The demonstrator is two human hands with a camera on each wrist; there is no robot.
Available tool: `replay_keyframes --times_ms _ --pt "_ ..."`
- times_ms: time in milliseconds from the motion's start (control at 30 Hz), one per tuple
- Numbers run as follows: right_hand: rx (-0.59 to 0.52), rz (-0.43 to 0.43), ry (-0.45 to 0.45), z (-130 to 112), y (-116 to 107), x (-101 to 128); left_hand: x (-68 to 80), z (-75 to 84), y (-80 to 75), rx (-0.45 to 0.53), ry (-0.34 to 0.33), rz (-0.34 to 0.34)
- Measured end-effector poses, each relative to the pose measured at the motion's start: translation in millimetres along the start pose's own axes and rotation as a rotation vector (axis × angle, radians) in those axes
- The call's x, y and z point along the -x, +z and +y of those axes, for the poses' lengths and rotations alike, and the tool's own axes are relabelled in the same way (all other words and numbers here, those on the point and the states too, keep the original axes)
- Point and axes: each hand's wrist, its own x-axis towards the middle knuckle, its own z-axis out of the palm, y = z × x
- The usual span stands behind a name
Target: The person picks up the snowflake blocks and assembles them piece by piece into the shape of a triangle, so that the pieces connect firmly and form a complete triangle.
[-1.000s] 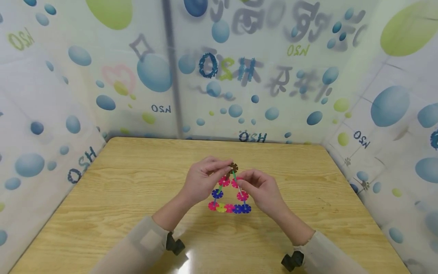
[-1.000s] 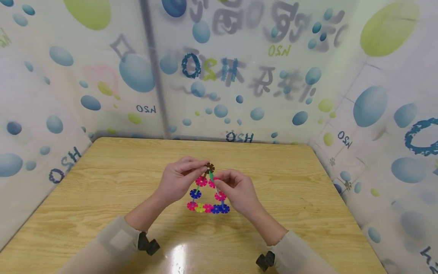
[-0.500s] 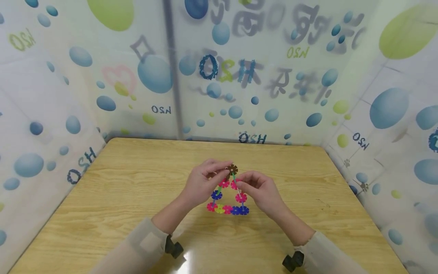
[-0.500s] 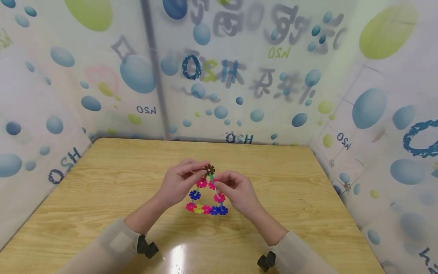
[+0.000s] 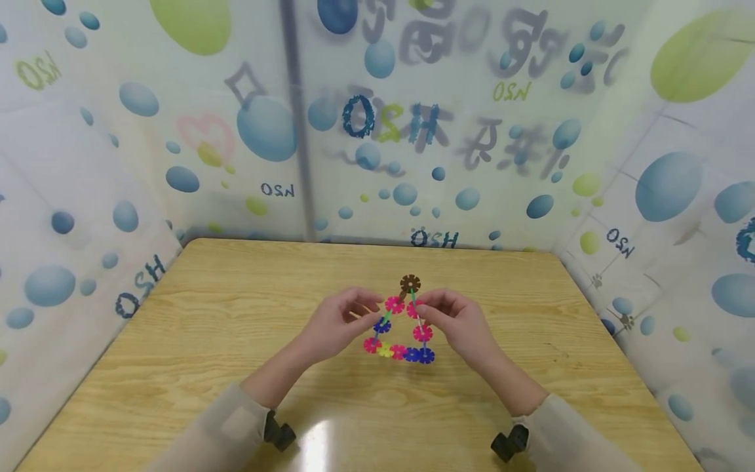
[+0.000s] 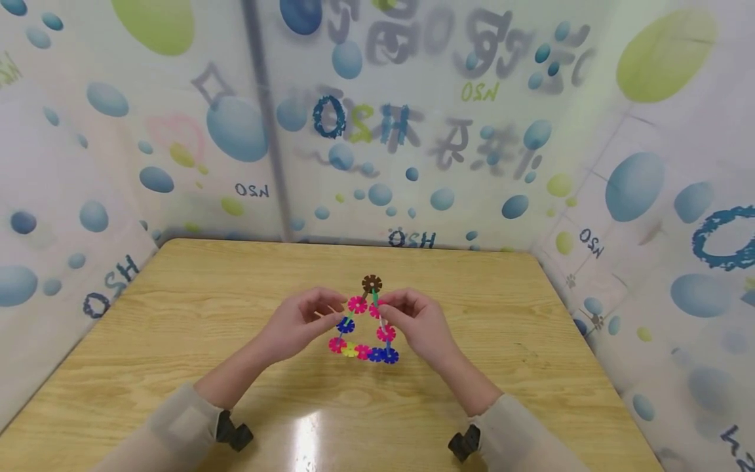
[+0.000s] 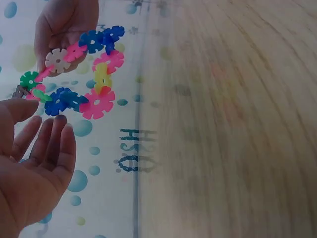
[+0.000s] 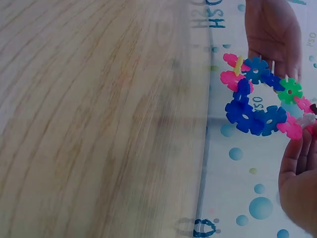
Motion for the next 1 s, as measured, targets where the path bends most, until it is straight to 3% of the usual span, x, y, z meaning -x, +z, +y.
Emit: replay_keyframes --times_ms 100,233,700,1000 --pt "-0.004 0.005 0.013 1.4 -2.0 -2.4 3.5 -6.4 -1.6 0.001 -0.025 -0.054" --pt "-0.016 0.004 0.005 2.4 -3.5 -4.7 6.2 -9.0 -1.4 0.021 -0.035 -0.078" --pt "-0.050 -0.015 -0.003 7.5 -8.3 -6.9 6.2 -10.7 1.7 0.072 -0.066 -0.059" --pt "0.035 -0.058 0.036 20.7 -22.2 -3.6 4.4 -9.5 0.6 0.113 -0.073 -0.037"
